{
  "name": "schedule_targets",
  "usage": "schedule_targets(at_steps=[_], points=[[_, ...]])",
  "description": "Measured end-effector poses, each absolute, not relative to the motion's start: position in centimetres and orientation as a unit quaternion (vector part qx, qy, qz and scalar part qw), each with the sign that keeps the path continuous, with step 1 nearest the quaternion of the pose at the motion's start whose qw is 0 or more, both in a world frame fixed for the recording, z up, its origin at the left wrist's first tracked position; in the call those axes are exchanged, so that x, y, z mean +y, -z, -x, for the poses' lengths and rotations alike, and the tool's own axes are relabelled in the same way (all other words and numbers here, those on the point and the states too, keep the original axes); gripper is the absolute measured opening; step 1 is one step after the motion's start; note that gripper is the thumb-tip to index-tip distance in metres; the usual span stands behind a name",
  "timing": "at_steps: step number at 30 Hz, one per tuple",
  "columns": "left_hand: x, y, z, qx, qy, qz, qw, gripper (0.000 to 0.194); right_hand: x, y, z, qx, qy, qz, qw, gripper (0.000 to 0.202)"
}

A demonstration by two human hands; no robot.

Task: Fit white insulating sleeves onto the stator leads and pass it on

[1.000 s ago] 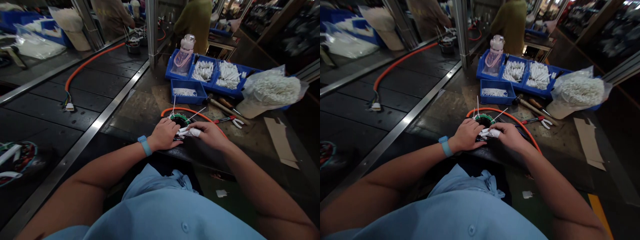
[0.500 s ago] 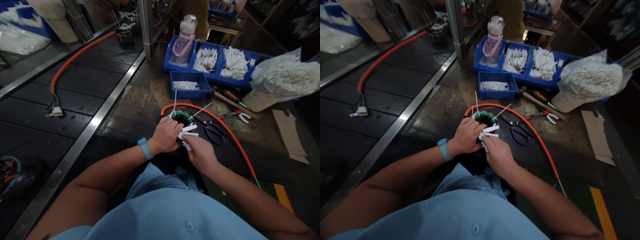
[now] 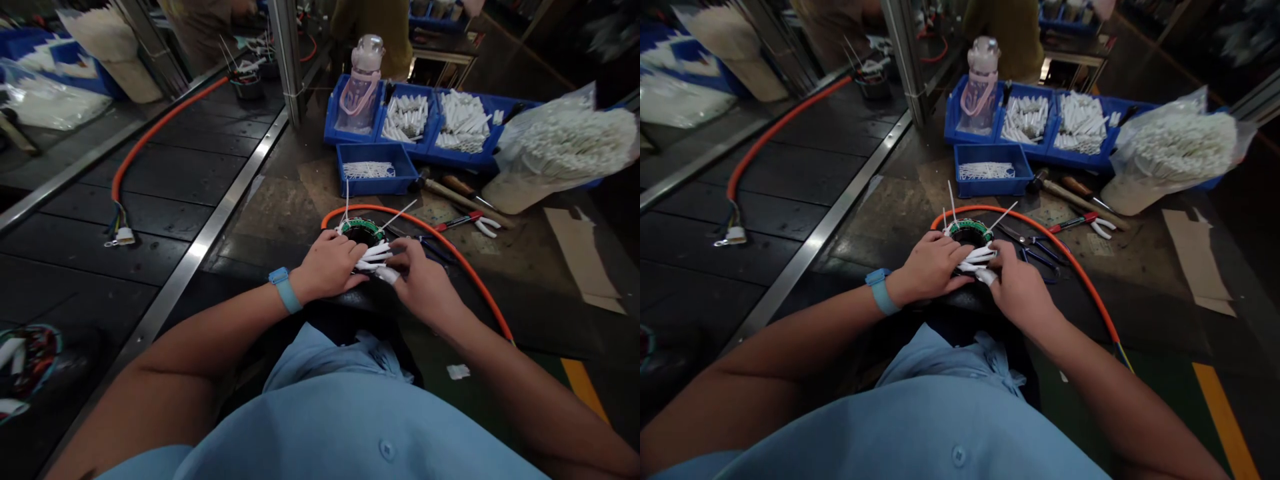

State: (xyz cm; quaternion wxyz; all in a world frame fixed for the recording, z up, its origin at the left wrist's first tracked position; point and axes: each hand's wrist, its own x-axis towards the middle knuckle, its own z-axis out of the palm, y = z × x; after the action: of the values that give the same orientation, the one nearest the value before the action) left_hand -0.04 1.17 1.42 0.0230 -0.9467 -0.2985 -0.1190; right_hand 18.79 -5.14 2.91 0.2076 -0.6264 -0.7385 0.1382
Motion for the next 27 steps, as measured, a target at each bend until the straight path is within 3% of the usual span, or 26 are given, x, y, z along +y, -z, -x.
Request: schedule_targets(at_steps=[5,11,19,23,27], points=[[1.1,-1.4,-0.4,-0.32,0.114,0.94,0.017,0.045,-3.6,-4.2,-19.5,-0.796,-0.154,0.557,0.182,0.055],[2.2,-1.6,0.2,-0.286,0.108,0.951,-0.049,0.039,-0.7,-5.1,-20.2,-0.849,-0.118,0.507,0.092,0.041],[4.1,-1.9,1.0,-0.221,0.095,0.963,-0.122,0.036,3.1,-6.3,-19.2,-0.86,-0.194,0.472,0.017,0.026],[4.8,-2.1,1.6,-0.189,0.074,0.969,-0.138,0.034,2.9,-5.1,-19.5,-0.841,-0.253,0.467,0.101,0.019],[3.8,-3.0,1.8,-0.217,0.049,0.967,-0.126,0.032,1.2,-2.5,-21.6,-0.754,-0.371,0.46,0.286,0.018]])
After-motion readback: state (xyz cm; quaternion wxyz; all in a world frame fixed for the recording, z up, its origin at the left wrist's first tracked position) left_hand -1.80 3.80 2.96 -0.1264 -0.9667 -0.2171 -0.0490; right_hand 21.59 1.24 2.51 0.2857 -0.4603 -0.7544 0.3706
